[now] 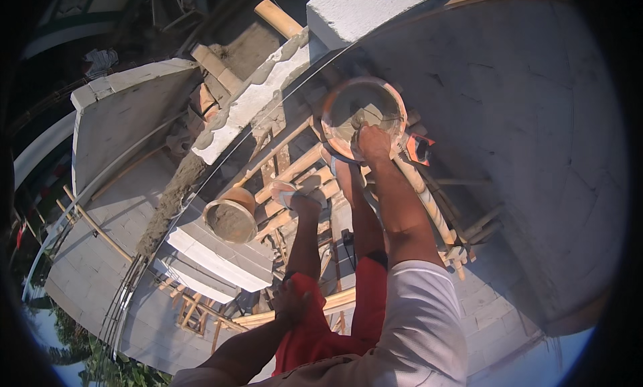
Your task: The person applies mortar to a lightweight concrete block using a trowel, positions the block on a wall, and then uses a hammer to tap it into place before sawing a piece off a different block.
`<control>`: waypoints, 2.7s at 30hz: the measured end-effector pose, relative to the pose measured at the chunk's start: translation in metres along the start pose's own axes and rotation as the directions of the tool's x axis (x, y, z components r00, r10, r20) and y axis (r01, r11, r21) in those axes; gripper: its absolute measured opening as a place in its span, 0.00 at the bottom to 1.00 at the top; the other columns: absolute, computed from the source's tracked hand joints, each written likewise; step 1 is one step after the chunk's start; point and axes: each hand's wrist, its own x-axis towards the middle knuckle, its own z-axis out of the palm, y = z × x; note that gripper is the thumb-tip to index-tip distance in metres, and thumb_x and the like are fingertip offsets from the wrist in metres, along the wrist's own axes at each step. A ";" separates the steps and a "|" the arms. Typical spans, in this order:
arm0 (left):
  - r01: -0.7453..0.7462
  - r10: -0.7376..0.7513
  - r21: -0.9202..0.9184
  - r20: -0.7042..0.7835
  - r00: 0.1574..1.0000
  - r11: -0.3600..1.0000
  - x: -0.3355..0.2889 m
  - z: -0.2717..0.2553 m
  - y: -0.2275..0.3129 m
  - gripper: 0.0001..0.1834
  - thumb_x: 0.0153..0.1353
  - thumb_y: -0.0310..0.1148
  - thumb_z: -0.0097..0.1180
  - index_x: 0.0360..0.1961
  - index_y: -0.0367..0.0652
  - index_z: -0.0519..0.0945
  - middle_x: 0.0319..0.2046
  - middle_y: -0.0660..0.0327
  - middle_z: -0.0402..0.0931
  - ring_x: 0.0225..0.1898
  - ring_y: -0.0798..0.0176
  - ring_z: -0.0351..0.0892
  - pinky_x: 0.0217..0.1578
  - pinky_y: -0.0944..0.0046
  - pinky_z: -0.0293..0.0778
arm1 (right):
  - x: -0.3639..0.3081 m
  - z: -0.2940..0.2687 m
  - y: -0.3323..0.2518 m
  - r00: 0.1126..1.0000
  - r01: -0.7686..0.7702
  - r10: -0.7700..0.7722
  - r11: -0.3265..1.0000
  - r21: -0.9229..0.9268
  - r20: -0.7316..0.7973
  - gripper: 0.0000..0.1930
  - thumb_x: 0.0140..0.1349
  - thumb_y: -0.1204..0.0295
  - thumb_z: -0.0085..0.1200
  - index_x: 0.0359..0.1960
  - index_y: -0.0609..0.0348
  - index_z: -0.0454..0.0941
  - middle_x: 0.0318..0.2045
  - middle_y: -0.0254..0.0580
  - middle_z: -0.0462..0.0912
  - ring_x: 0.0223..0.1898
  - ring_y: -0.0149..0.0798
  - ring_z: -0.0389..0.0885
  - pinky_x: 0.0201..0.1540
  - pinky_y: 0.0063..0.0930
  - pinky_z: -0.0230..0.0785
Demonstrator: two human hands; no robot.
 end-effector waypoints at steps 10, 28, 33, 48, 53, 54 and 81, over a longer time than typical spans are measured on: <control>0.015 -0.013 0.043 -0.048 0.999 0.999 -0.010 -0.004 0.014 0.46 0.59 0.60 0.56 0.69 0.38 0.59 0.60 0.40 0.63 0.61 0.38 0.67 0.58 0.39 0.67 | -0.064 -0.072 0.059 0.975 0.146 -0.198 0.912 0.384 0.100 0.24 0.58 0.50 0.58 0.43 0.60 0.82 0.36 0.58 0.85 0.42 0.57 0.84 0.46 0.45 0.74; 0.006 -0.010 -0.106 -0.034 0.999 0.994 -0.009 0.010 0.008 0.47 0.58 0.60 0.57 0.69 0.39 0.59 0.65 0.40 0.59 0.63 0.38 0.65 0.59 0.37 0.66 | -0.050 -0.233 -0.139 0.453 0.728 -0.871 0.486 -0.484 -0.192 0.18 0.55 0.60 0.61 0.46 0.48 0.76 0.37 0.39 0.76 0.39 0.43 0.78 0.43 0.43 0.65; 0.013 -0.027 -0.179 -0.078 0.997 0.984 -0.010 0.019 0.008 0.47 0.57 0.59 0.58 0.69 0.40 0.59 0.65 0.41 0.59 0.64 0.37 0.63 0.60 0.36 0.65 | -0.063 -0.208 -0.169 0.398 0.753 -0.898 0.437 -0.492 -0.188 0.20 0.52 0.63 0.62 0.47 0.47 0.77 0.37 0.39 0.75 0.42 0.42 0.76 0.44 0.42 0.61; -0.001 -0.028 -0.202 -0.140 0.990 0.979 -0.008 0.031 -0.003 0.42 0.55 0.58 0.60 0.63 0.43 0.64 0.59 0.45 0.63 0.61 0.42 0.67 0.56 0.40 0.68 | -0.108 -0.082 -0.210 0.723 0.685 -0.688 0.726 -0.062 -0.064 0.14 0.61 0.65 0.57 0.43 0.59 0.73 0.43 0.48 0.75 0.44 0.52 0.76 0.44 0.52 0.64; 0.001 -0.011 -0.185 -0.057 0.998 0.983 -0.003 0.033 -0.005 0.44 0.56 0.59 0.60 0.66 0.43 0.62 0.63 0.43 0.61 0.61 0.43 0.67 0.56 0.41 0.69 | -0.119 0.003 -0.234 0.721 0.659 -0.596 0.747 0.085 -0.354 0.18 0.65 0.64 0.54 0.51 0.64 0.70 0.46 0.57 0.74 0.47 0.58 0.74 0.47 0.53 0.65; 0.005 -0.009 -0.177 -0.023 1.000 0.984 -0.003 0.031 -0.005 0.44 0.57 0.60 0.59 0.66 0.43 0.62 0.63 0.42 0.60 0.62 0.43 0.67 0.56 0.41 0.69 | -0.116 0.019 -0.245 0.706 0.666 -0.583 0.739 0.098 -0.402 0.20 0.65 0.64 0.54 0.53 0.65 0.70 0.45 0.57 0.74 0.49 0.57 0.74 0.48 0.52 0.65; -0.074 0.063 -0.170 -0.070 0.996 0.983 0.006 0.058 -0.011 0.47 0.56 0.61 0.60 0.68 0.41 0.60 0.58 0.41 0.64 0.59 0.38 0.68 0.55 0.37 0.69 | -0.095 -0.064 -0.168 0.905 -0.204 -0.421 -0.329 0.922 0.050 0.19 0.65 0.54 0.56 0.41 0.59 0.77 0.21 0.39 0.78 0.20 0.34 0.77 0.24 0.27 0.71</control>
